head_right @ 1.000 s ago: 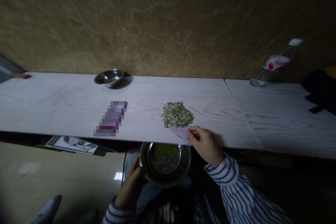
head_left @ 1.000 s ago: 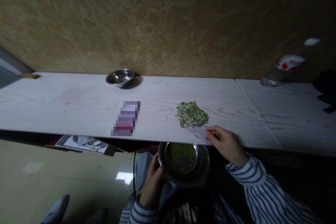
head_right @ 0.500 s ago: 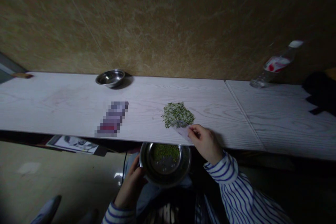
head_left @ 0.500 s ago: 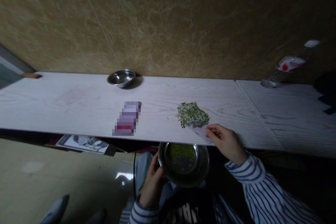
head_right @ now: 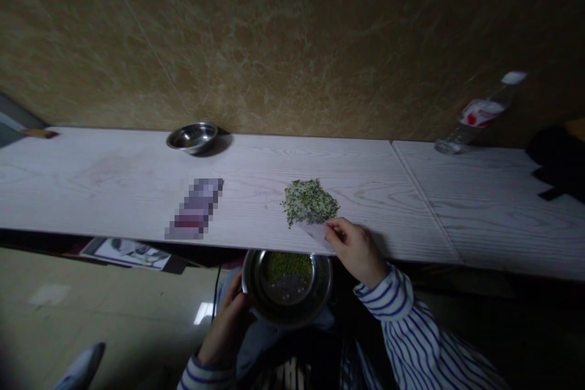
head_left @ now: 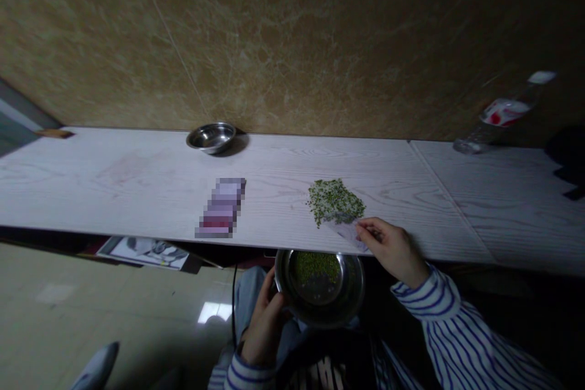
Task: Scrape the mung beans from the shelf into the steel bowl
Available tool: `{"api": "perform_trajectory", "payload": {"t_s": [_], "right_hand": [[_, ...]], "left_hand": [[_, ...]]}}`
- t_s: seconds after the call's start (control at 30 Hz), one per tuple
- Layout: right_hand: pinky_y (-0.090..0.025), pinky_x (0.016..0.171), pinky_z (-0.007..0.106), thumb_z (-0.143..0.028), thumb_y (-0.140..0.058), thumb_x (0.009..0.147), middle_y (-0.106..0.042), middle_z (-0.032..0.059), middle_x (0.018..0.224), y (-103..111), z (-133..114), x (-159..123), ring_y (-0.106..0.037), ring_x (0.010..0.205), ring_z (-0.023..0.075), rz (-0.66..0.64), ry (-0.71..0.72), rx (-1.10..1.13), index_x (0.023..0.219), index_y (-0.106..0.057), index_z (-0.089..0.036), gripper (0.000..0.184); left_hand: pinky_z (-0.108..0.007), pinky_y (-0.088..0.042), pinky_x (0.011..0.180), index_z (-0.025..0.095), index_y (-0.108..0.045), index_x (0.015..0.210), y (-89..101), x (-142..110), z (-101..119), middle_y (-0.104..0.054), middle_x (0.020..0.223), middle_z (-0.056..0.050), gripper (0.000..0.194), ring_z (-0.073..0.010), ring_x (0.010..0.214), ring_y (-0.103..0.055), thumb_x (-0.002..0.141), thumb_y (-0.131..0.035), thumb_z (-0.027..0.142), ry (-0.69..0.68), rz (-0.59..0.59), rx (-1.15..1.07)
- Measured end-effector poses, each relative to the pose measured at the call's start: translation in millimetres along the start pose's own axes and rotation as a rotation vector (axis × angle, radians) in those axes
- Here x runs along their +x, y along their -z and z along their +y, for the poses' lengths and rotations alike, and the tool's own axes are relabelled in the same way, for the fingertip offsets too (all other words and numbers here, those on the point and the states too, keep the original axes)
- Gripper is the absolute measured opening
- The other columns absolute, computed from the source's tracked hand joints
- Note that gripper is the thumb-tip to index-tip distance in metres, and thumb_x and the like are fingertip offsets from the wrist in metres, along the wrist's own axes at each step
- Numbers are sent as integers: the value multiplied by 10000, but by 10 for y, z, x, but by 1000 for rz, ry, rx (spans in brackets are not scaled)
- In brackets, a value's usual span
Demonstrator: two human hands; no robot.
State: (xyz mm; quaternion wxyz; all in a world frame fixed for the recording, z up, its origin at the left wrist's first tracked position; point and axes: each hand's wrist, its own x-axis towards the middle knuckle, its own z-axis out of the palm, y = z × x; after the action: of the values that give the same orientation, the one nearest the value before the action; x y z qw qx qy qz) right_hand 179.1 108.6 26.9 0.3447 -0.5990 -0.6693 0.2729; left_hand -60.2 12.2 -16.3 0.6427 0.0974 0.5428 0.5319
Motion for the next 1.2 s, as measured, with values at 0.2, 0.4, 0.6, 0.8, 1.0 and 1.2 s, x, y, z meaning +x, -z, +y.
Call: {"api": "perform_trajectory", "payload": {"t_s": [0.2,0.4,0.6,0.8,1.0,1.2], "right_hand": [[-534,619,278,-364,-543,851,-725,44,757,-3,-17,19,-690,700,187,-10,5,-39,891,-650,-210,192],[-527,605,270,-365,-540,854,-722,41,753,-12,-33,37,-686,683,181,-11,22,-33,899,-651,-205,200],[-523,614,267,-351,-547,847,-720,42,758,-22,-62,59,-686,695,180,-8,26,-48,893,-654,-200,191],[-518,612,264,-355,-543,855,-715,33,739,-17,-55,52,-681,676,173,-41,29,-36,882,-652,-204,189],[-508,592,263,-365,-535,858,-718,34,731,-23,-81,53,-677,662,172,-53,23,-48,884,-656,-200,206],[-515,611,265,-379,-539,859,-720,39,754,-44,-63,55,-681,686,176,-51,36,-40,895,-658,-201,217]], "left_hand": [[-320,-508,672,224,-567,1250,-14,-17,32,-691,1095,-98,666,-263,930,-645,600,-715,221,2,0,-44],[-263,-475,586,223,-517,1288,52,17,12,-695,1069,-85,670,-206,825,-643,646,-709,229,14,-25,-6],[-273,-495,624,214,-515,1281,57,27,1,-683,1100,-83,667,-215,866,-639,640,-698,203,7,-30,-13],[-295,-500,637,216,-465,1327,83,53,-17,-649,1172,-109,693,-234,918,-627,674,-696,234,20,-62,-4],[-296,-491,667,244,-497,1309,104,81,-25,-661,1152,-92,668,-228,914,-632,679,-719,265,31,-70,-18],[-207,-396,508,245,-560,1260,53,54,-6,-683,1142,-81,684,-228,906,-639,596,-723,227,8,1,-28]]}}
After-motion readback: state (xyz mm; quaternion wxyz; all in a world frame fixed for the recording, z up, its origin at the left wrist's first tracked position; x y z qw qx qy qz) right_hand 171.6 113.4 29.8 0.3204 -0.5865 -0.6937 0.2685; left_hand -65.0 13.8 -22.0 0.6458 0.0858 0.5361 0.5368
